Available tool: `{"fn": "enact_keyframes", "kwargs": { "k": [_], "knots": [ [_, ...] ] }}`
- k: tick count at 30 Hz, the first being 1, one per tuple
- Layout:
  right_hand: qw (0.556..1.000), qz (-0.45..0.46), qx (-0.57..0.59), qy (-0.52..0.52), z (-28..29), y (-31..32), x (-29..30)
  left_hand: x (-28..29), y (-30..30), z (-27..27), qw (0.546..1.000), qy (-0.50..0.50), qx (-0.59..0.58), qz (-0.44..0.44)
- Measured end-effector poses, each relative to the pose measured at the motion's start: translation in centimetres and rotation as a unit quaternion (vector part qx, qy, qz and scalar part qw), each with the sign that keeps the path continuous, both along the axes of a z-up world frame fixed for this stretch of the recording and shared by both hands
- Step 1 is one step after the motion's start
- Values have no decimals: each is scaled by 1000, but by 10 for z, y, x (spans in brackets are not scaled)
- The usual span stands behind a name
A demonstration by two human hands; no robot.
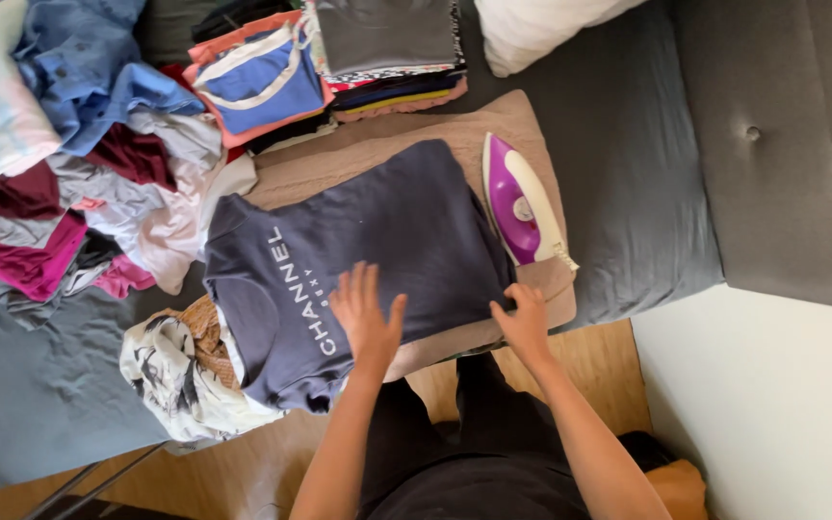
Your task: The person irons a dark blue t-shirt on a towel placed on a bed. They smooth the fabric, use a purple iron to press the front and back, and then fold the shirt neatly.
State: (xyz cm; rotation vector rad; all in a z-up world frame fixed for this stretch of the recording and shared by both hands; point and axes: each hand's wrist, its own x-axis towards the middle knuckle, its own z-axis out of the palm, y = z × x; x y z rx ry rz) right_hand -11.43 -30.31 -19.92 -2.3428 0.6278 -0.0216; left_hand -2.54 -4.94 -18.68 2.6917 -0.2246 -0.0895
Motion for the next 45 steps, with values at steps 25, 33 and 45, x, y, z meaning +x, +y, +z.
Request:
{"fn": "enact_keyframes", "kwargs": {
  "k": [25,33,45],
  "knots": [
    [972,13,232,44,15,-23,-28,281,-191,-7,621,-57,651,-434],
    [953,-133,266,62,10,-15,-25,307,-183,-24,837,-249,349,-340],
    [961,162,-68,-211,21,34,19,59,-79,-21,994,-68,72,55]
  ]
}}
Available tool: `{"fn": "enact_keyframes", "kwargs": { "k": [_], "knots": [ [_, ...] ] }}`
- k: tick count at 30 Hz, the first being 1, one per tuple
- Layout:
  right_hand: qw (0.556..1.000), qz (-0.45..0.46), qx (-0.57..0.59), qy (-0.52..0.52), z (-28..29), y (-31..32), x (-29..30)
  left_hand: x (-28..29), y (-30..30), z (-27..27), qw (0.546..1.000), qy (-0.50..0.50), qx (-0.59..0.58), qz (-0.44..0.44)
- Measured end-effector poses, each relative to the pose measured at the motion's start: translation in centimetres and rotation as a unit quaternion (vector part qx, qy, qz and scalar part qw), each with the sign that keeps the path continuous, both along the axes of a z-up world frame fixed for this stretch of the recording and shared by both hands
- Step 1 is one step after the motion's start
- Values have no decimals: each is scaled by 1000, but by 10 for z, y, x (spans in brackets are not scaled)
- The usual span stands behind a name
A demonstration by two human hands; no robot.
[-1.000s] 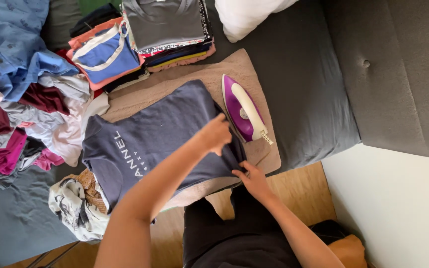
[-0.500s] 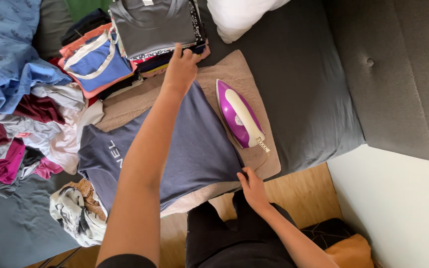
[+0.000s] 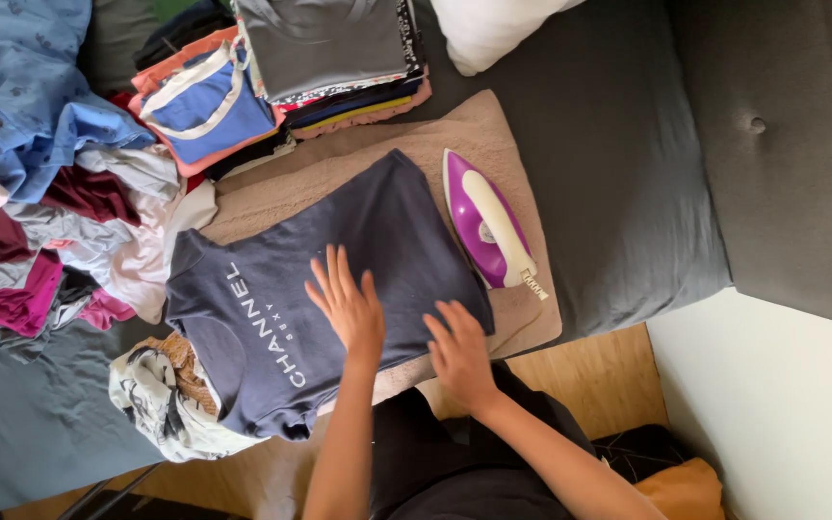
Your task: The person irons a dark blue t-shirt on a towel placed on a bed. They smooth the fabric, use a purple iron to press the front and back, and then fold the shirt neatly.
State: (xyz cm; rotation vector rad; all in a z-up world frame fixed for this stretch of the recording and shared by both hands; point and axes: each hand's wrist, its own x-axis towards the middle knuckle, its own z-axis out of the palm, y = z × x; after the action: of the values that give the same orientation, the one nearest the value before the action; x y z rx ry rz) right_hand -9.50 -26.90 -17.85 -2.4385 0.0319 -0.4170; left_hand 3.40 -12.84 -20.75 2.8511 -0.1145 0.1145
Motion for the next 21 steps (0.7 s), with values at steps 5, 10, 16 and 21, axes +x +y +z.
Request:
{"fn": "enact_keyframes", "kwargs": {
  "k": [5,10,16,21],
  "knots": [
    [987,133,-91,-22,-45,39,46,-89,48,-63,992,59,111,-20],
    [978,156,-136,-9,-92,1,40,-113,92,-81,983,69,171,19],
    [974,27,-200,99,-92,-28,-2,-122,123,-75,974,60,141,166],
    [980,-20,-196,14,-61,-5,13,-84,61,-54,986,19,102,134]
  ]
}}
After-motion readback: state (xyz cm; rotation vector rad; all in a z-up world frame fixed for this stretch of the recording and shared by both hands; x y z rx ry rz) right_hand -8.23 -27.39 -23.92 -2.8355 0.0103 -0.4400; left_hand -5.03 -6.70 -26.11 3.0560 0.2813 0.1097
